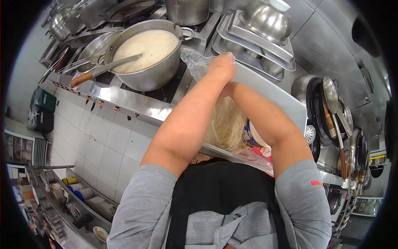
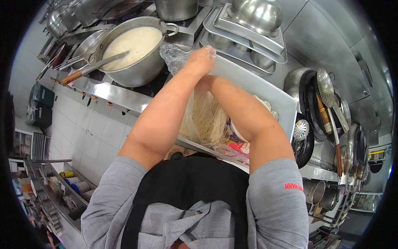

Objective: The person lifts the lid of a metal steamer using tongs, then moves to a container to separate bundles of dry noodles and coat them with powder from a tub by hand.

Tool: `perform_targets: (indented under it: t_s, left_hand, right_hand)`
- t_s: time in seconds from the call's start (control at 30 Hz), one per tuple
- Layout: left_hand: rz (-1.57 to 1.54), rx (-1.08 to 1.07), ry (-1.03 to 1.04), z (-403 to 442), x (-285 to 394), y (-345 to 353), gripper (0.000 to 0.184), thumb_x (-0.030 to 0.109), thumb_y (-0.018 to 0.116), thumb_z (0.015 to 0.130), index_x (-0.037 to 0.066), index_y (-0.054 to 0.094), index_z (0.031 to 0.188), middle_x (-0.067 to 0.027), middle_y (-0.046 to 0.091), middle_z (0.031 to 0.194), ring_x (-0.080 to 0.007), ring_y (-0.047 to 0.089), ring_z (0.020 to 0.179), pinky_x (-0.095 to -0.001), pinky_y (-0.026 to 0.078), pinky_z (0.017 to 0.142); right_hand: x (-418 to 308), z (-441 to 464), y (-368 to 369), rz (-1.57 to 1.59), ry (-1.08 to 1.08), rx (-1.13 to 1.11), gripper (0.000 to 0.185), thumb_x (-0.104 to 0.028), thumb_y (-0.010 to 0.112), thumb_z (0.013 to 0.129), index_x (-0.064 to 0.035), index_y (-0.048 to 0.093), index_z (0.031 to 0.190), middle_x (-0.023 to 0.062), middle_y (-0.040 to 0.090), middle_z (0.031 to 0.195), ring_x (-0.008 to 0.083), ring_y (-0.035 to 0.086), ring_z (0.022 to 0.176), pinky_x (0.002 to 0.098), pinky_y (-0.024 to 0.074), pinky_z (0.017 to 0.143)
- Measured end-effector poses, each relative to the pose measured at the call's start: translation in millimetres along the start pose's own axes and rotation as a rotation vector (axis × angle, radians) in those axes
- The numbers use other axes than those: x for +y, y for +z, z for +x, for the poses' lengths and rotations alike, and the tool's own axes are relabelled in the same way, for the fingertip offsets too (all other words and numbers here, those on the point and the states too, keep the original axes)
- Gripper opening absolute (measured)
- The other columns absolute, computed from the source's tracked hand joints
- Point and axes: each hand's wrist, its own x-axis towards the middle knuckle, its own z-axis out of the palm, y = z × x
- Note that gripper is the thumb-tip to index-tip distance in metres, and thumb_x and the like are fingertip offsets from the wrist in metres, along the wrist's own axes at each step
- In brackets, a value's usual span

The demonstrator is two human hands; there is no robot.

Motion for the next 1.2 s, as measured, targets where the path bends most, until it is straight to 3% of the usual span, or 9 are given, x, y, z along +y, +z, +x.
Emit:
perform_targets:
  t_s: [0.27, 0.33, 0.43, 0.57, 0.83, 0.87, 0.93, 1.07, 1.2]
  left_hand:
    - [0.018, 0.022, -0.001, 0.1, 0.1, -2.8, 0.024, 0.021, 0.057, 0.086, 0.009, 0.060, 0.106, -0.0199, 0.064, 0.099, -0.0328, 0.062, 0.096, -0.0382, 0.048, 0.084]
    - [-0.062, -0.081, -0.114, 3.6, 2.6, -8.5, 0.027, 0.025, 0.059, 0.086, 0.006, 0.059, 0.104, -0.0181, 0.066, 0.094, -0.0280, 0.065, 0.088, -0.0361, 0.049, 0.079]
    - [-0.074, -0.099, 0.004, 9.7, -10.0, -1.9, 0.032, 0.030, 0.060, 0.086, 0.004, 0.059, 0.105, -0.0156, 0.066, 0.087, -0.0228, 0.065, 0.080, -0.0344, 0.049, 0.075]
    - [-0.012, -0.183, 0.031, 8.0, -9.6, -1.1, 0.041, 0.038, 0.058, 0.087, 0.004, 0.057, 0.110, -0.0139, 0.065, 0.094, -0.0203, 0.064, 0.084, -0.0346, 0.049, 0.075]
    - [-0.591, -0.700, -0.242, -11.8, 7.4, -19.9, 0.088, 0.077, 0.038, 0.079, 0.002, 0.052, 0.121, -0.0184, 0.054, 0.116, -0.0312, 0.053, 0.107, -0.0504, 0.042, 0.088]
    - [-0.586, -0.699, -0.238, -11.0, 6.6, -17.5, 0.088, 0.077, 0.038, 0.079, 0.002, 0.052, 0.121, -0.0184, 0.054, 0.116, -0.0312, 0.053, 0.107, -0.0504, 0.042, 0.088]
    - [-0.662, -0.759, -0.389, -9.9, 4.7, -10.0, 0.094, 0.080, 0.034, 0.077, 0.000, 0.049, 0.125, -0.0196, 0.053, 0.122, -0.0318, 0.051, 0.111, -0.0509, 0.040, 0.092]
    - [-0.541, -0.763, -0.408, -21.9, 9.5, -7.1, 0.099, 0.081, 0.033, 0.076, -0.001, 0.044, 0.131, -0.0212, 0.050, 0.127, -0.0327, 0.049, 0.116, -0.0499, 0.038, 0.096]
    - [-0.548, -0.898, -0.219, -46.5, 25.4, -25.9, 0.105, 0.081, 0.042, 0.073, -0.004, 0.037, 0.134, -0.0227, 0.044, 0.133, -0.0306, 0.041, 0.125, -0.0418, 0.033, 0.103]
  right_hand:
    - [-29.0, -21.4, -62.3, 0.394, 0.200, -0.253, 0.067, -0.029, 0.072, 0.070, -0.0115, 0.048, 0.130, 0.0134, 0.051, 0.130, 0.0295, 0.050, 0.117, 0.0392, 0.0483, 0.091]
    - [-63.3, -44.6, -98.8, 0.804, 0.527, -0.338, 0.066, -0.026, 0.075, 0.069, -0.0127, 0.050, 0.128, 0.0111, 0.052, 0.126, 0.0286, 0.049, 0.119, 0.0381, 0.0568, 0.078]
    - [-96.1, -61.5, -120.2, 0.830, 0.641, -0.293, 0.063, -0.022, 0.077, 0.066, -0.0134, 0.054, 0.124, 0.0098, 0.052, 0.125, 0.0282, 0.054, 0.111, 0.0360, 0.0600, 0.066]
    - [-94.4, -70.3, -117.7, 0.633, 0.586, -0.305, 0.052, -0.020, 0.077, 0.065, -0.0089, 0.061, 0.113, 0.0103, 0.060, 0.113, 0.0243, 0.058, 0.099, 0.0356, 0.0452, 0.087]
    - [-78.7, -105.7, -138.2, 0.604, 0.514, 0.023, 0.038, -0.015, 0.076, 0.066, -0.0065, 0.064, 0.101, 0.0089, 0.063, 0.095, 0.0204, 0.059, 0.090, 0.0328, 0.0458, 0.080]
    - [-78.2, -110.7, -141.4, 0.603, 0.513, 0.029, 0.038, -0.015, 0.076, 0.066, -0.0065, 0.064, 0.101, 0.0089, 0.063, 0.095, 0.0204, 0.059, 0.090, 0.0328, 0.0458, 0.080]
    - [-76.4, -121.9, -145.9, 0.761, 0.668, 0.078, 0.045, -0.014, 0.075, 0.067, -0.0088, 0.062, 0.109, 0.0121, 0.064, 0.095, 0.0228, 0.063, 0.083, 0.0357, 0.0525, 0.060]
    - [-75.1, -141.9, -151.5, 0.908, 0.738, 0.185, 0.041, -0.010, 0.074, 0.069, -0.0077, 0.062, 0.108, 0.0103, 0.064, 0.090, 0.0196, 0.064, 0.078, 0.0352, 0.0539, 0.062]
    - [-86.0, -162.5, -165.5, 1.158, 0.834, 0.326, 0.027, -0.005, 0.068, 0.075, -0.0063, 0.060, 0.101, 0.0058, 0.064, 0.087, 0.0162, 0.063, 0.078, 0.0337, 0.0546, 0.065]
